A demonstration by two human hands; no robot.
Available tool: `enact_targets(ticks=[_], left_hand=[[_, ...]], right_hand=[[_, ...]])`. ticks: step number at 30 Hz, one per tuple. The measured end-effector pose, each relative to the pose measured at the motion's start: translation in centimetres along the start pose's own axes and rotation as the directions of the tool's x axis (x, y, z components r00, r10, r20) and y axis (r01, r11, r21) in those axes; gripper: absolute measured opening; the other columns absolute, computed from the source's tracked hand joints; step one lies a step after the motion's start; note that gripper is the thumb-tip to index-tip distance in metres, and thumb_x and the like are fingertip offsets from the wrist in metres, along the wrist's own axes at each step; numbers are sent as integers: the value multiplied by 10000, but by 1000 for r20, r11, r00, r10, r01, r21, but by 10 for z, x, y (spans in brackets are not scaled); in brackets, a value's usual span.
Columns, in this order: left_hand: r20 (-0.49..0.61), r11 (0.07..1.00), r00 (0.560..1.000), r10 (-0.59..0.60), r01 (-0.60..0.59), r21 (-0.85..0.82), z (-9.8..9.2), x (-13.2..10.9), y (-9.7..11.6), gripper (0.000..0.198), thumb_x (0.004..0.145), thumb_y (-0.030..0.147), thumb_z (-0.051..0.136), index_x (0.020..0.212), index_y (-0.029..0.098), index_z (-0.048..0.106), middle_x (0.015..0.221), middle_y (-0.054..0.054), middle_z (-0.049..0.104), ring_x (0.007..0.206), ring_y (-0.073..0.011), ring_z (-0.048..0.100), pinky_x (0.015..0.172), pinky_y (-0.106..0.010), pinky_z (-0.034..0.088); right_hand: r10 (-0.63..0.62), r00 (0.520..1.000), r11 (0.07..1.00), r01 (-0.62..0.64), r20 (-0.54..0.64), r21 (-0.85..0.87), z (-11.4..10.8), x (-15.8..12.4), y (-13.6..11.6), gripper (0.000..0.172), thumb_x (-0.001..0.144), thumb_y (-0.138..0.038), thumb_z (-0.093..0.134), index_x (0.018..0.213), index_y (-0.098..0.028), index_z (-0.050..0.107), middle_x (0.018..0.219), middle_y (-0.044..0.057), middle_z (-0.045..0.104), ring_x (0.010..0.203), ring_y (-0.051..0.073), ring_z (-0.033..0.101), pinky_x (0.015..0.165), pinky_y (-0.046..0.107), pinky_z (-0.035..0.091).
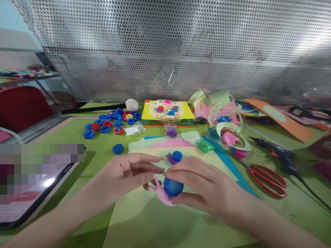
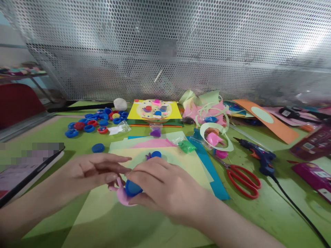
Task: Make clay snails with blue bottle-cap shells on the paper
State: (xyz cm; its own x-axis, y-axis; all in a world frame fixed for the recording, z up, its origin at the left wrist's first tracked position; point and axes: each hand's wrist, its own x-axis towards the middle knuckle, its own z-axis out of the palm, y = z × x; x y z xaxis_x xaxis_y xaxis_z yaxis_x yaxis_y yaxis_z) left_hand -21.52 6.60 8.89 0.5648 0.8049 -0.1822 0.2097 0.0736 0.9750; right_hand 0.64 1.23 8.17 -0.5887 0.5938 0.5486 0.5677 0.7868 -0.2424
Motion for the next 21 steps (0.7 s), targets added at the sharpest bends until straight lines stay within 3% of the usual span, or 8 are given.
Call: enact_targets(ticks=[3, 8, 14, 21], left_hand=[[6, 997, 1000, 4, -3, -81, 0, 1, -2, 311, 794, 283, 660, 1103, 250, 639, 1021, -49, 738, 734, -147, 703, 637, -239, 569], [71, 966, 997, 12, 7, -258, 1, -1, -8, 486, 658, 205, 800, 1098, 307, 623, 1121, -25, 669, 809, -140, 673, 653, -218, 561], [-20, 974, 1000, -14, 9, -225, 9, -3, -9, 444, 656, 187, 793, 1050, 298, 622, 1116, -10, 627, 776, -135, 655, 674, -260, 575], [-23, 969, 1000, 6, -12, -245, 10, -3, -12, 483, 654, 100, 766, 1062, 308, 613, 1060, 12, 616, 695, -110, 648, 633, -249, 587]], right_hand=[[-17, 1000, 999, 16, -25, -29, 1, 0, 0, 236, 916, -293, 521, 1039, -112, 610, 960, 94, 671, 918, 158, 623, 841, 275, 535], [-45, 996, 995, 38, -74, -93, 2, 0, 0, 228, 923, -282, 513, 1033, -109, 612, 944, 84, 677, 912, 157, 629, 852, 275, 528], [-88, 990, 986, 71, -113, -151, 3, 0, -1, 231, 942, -276, 484, 995, -99, 622, 920, 82, 685, 872, 160, 634, 796, 263, 529], [-116, 990, 977, 98, -83, -191, 6, -2, -3, 215, 938, -264, 495, 1016, -105, 616, 921, 73, 686, 879, 170, 631, 776, 262, 528]])
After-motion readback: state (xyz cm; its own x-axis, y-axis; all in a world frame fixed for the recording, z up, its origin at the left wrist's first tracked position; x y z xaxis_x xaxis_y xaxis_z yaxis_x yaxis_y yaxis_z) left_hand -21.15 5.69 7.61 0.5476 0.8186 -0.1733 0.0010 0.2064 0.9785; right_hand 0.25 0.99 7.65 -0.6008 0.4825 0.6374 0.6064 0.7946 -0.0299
